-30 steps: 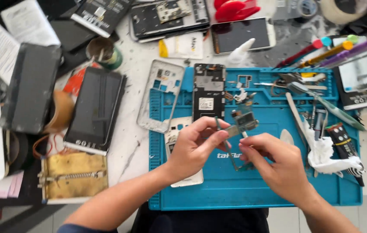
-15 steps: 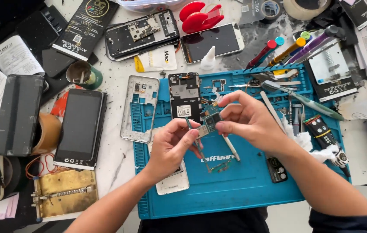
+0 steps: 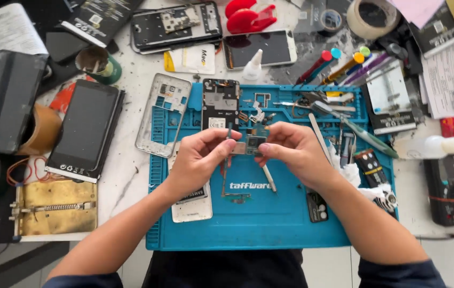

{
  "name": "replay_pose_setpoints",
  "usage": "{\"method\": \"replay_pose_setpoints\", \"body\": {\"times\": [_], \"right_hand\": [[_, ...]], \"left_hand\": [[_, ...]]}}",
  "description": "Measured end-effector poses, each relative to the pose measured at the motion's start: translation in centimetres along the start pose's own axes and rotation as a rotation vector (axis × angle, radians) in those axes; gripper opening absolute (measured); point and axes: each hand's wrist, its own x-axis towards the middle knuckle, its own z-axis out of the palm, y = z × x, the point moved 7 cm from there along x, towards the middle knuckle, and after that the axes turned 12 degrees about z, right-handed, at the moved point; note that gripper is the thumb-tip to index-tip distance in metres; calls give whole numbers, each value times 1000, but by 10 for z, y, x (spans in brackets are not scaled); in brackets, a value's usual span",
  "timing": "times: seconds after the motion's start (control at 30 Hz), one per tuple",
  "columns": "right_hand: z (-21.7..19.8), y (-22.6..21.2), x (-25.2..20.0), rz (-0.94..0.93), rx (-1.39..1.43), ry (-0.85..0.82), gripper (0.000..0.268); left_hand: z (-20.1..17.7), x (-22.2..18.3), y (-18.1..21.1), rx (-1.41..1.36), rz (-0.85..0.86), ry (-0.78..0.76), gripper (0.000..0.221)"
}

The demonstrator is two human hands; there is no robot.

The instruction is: The person handles a disassembled smartphone, holding the internal motherboard and casing. They use a small white tool to scrape and clean the edges of the phone's metal frame, working on the device over a blue work mat.

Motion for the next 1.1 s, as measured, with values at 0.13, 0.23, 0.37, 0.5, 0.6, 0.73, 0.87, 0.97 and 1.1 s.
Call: {"method": "replay_pose_setpoints", "body": {"times": [0.13, 0.23, 0.37, 0.5, 0.6, 0.73, 0.87, 0.97, 1.1], "right_hand": [[-13, -3, -5, -54, 6, 61, 16], [-20, -9, -6, -78, 6, 100, 18], [-40, 2, -3, -67, 10, 167, 18], [-61, 17, 6, -34, -8, 234, 19], [-58, 15, 5, 6, 14, 251, 18], [-48, 9, -2, 26, 17, 242, 19], [-59, 17, 1, 58, -8, 234, 20], [-64, 21, 4, 73, -19, 226, 21], [-53, 12, 4, 79, 20, 201, 20]], "left_hand": [[-3, 5, 4, 59, -65, 0, 32], [-11, 12, 1, 70, -70, -50, 38], [-44, 16, 16, 748, 413, 82, 20], [-48, 11, 30, 1242, 679, 118, 9], [-30, 6, 16, 1465, 534, -62, 25], [-16, 4, 13, 1606, 469, -73, 55], [-11, 5, 9, 1626, 447, -67, 66], [-15, 5, 3, 1591, 425, -61, 68], [-17, 6, 10, 1368, 461, 14, 71]]}}
